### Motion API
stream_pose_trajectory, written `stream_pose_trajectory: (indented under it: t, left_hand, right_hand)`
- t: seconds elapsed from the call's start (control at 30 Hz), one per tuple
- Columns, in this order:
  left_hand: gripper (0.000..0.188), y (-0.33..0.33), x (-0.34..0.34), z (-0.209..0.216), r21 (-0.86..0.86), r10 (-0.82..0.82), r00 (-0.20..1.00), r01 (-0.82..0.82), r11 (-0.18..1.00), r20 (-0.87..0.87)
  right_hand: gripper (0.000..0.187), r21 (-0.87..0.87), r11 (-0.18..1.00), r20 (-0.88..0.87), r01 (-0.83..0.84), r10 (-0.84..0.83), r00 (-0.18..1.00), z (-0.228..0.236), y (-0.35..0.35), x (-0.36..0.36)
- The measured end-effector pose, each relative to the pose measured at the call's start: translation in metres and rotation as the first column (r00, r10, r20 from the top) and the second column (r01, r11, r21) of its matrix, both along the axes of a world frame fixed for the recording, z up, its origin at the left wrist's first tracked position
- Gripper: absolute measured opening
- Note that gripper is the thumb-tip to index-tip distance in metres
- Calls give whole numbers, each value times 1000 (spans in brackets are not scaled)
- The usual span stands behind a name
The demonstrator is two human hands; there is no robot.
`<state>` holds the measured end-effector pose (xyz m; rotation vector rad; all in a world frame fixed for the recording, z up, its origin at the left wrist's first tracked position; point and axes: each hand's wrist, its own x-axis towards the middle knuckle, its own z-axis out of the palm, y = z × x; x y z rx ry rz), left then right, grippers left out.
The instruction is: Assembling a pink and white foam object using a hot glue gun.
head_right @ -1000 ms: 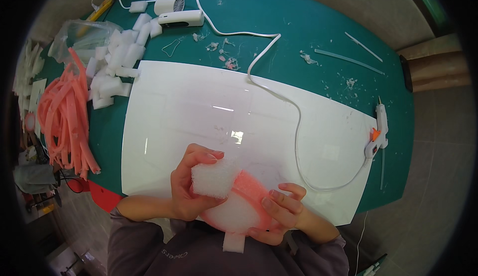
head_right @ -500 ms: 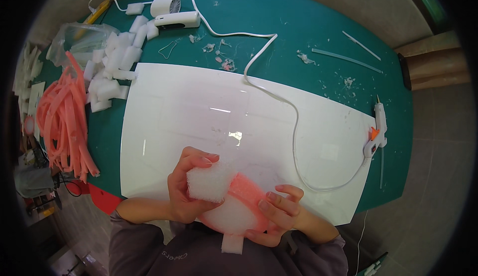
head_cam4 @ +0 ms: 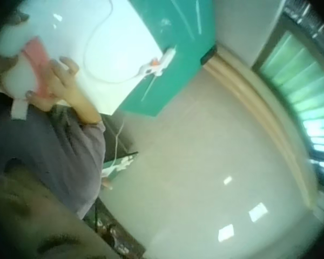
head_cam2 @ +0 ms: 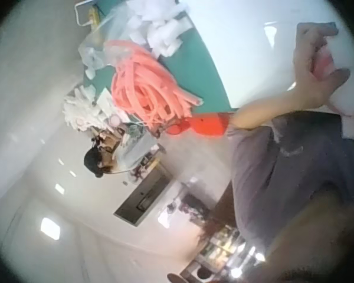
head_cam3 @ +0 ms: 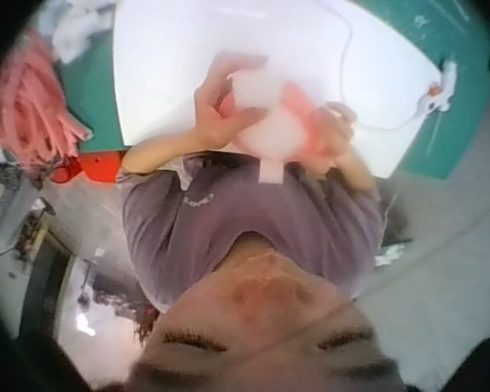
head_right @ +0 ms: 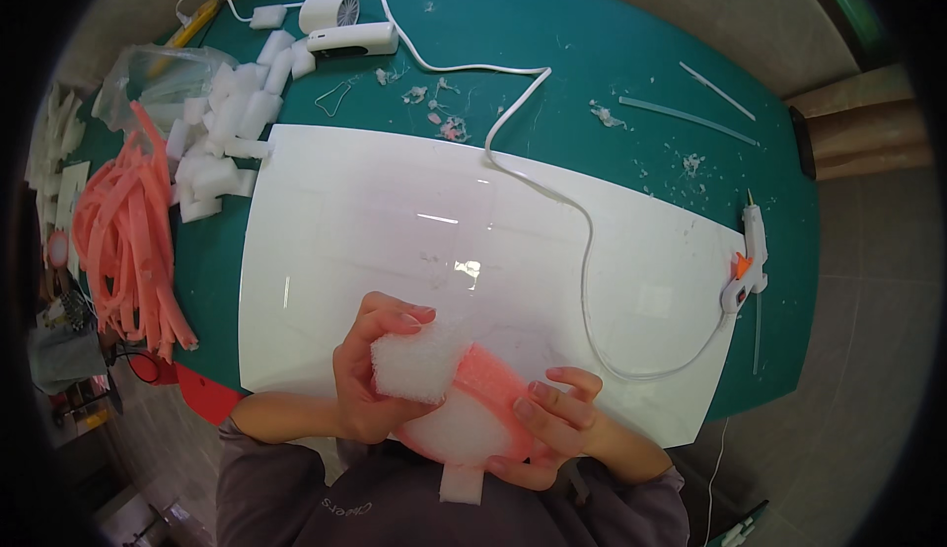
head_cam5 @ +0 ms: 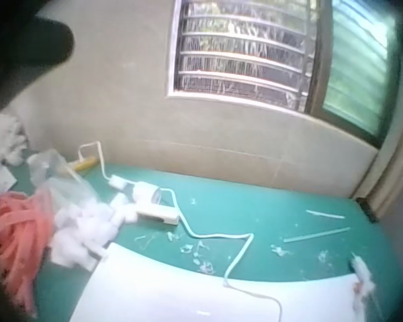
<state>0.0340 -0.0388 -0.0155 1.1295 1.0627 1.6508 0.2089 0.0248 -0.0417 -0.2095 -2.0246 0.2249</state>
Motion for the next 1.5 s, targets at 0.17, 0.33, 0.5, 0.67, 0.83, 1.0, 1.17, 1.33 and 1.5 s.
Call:
stream_pose_trajectory:
  t: [0.17,0.33,0.5,0.67,0.83,1.0,1.17,1.33,1.5]
  left_hand:
    - [48,0,0,1,2,2,1000,-2,1000,-8]
    - [48,0,0,1,-25,-10,999,11,1000,35]
    - [47,1,-1,2,-29,-26,999,27,999,35]
    - [47,1,-2,3,-58,-48,995,53,997,93]
    - [46,5,-2,6,-183,-20,985,52,982,173]
    - [46,8,-3,1,-294,51,957,37,955,285]
    - [48,12,-3,6,-369,90,921,62,927,380]
    - [51,14,-3,6,-433,158,874,65,899,459]
    - [54,15,-3,7,-458,192,848,66,887,494]
  right_hand:
    - [32,12,1000,11,-4,4,1000,0,0,0]
    - [32,23,999,29,-31,30,999,2,4,0]
    - [33,40,999,9,-20,20,1000,-1,5,0]
    - [32,11,999,13,-51,51,999,-1,8,-2]
    - [40,-90,989,137,-122,133,982,1,14,8]
    - [63,-273,947,168,-169,220,961,7,19,0]
    - [82,-438,883,185,-167,271,945,12,20,-4]
    - [83,-455,878,201,-149,264,943,15,20,-8]
    - [82,-476,866,220,-150,283,933,19,23,-8]
